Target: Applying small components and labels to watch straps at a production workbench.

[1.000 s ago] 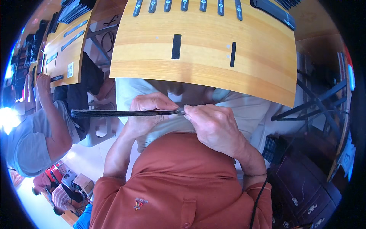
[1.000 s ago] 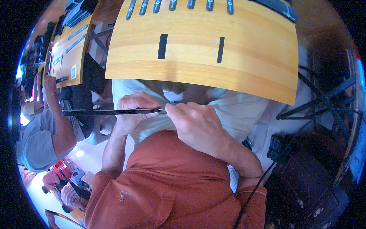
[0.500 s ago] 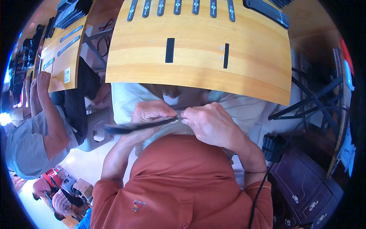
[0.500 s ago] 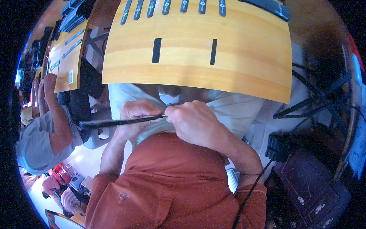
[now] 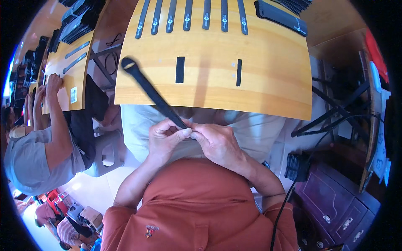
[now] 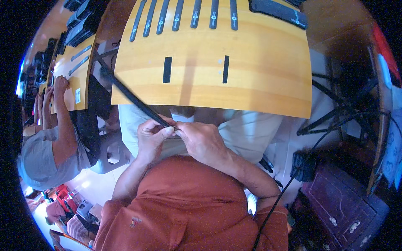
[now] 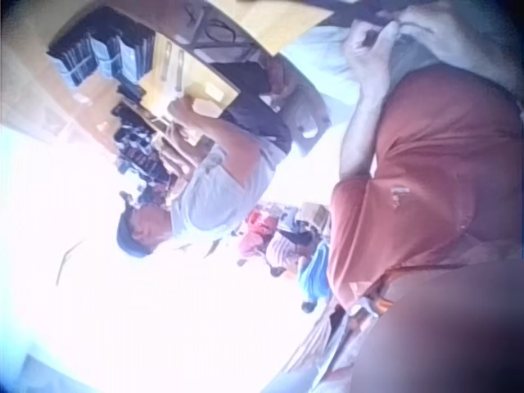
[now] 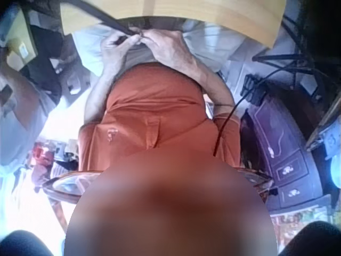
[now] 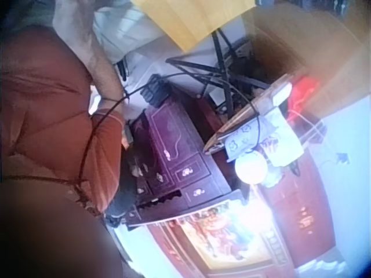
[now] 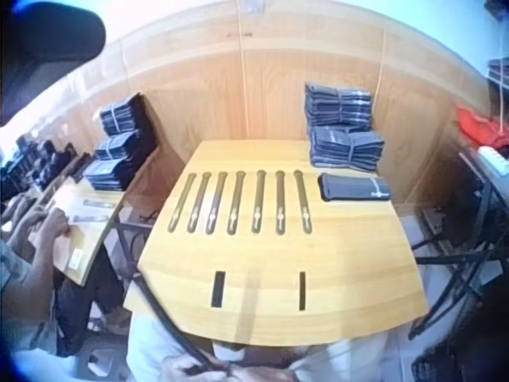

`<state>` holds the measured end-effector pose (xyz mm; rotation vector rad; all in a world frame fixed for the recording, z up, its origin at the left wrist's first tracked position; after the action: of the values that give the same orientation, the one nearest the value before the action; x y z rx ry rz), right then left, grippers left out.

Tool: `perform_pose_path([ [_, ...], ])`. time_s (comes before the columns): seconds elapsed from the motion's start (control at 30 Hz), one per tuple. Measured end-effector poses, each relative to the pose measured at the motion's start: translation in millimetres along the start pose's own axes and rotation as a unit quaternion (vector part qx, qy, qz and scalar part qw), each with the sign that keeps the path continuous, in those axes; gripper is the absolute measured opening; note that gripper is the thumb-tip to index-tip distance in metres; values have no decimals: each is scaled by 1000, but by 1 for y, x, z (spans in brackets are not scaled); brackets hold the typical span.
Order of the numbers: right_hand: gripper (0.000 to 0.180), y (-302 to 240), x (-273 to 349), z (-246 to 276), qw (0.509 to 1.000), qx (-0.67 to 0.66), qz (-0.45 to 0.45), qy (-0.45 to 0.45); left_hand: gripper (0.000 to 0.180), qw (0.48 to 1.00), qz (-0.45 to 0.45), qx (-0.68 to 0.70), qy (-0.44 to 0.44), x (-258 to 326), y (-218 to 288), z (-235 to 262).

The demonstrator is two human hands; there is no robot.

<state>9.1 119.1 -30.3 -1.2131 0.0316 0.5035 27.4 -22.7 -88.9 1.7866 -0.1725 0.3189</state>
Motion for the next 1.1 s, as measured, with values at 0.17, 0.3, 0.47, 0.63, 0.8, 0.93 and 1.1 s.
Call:
perform_pose_path([
  [0.17, 24, -4, 3, 1, 990, 137, 27, -10, 25, 997, -50, -41, 45, 1, 12, -6],
  [0.3, 29, -10, 2, 2, 982, 181, 48, 10, 28, 994, -31, -77, 67, 4, 12, -4],
  [0.47, 30, -10, 4, 2, 978, 202, 57, 2, 30, 995, -40, -39, 86, 8, 15, -2],
  [0.63, 31, -10, 6, 4, 976, 185, 111, 39, 28, 997, -16, 41, 60, 6, 10, 0],
  [0.8, 32, -5, 9, 4, 977, 158, 130, 62, 26, 998, 13, 57, 29, 5, 4, -2],
  [0.93, 32, -2, 8, 2, 978, 166, 117, 45, 28, 998, 9, 46, 39, 4, 2, -6],
  [1.1, 27, -7, 7, -1, 981, 174, 85, 17, 24, 999, 6, 13, 33, 6, -6, -8],
])
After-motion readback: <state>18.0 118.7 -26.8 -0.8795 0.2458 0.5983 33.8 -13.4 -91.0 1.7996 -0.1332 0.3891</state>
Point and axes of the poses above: each hand's wrist, its own x-axis away from the middle knuckle, its own z-axis out of the back of the hand, y = z × x, the point moved 10 cm from there along -x, towards the middle knuckle, and after that the axes turned 5 degrees about y, right-handed, at the moved point
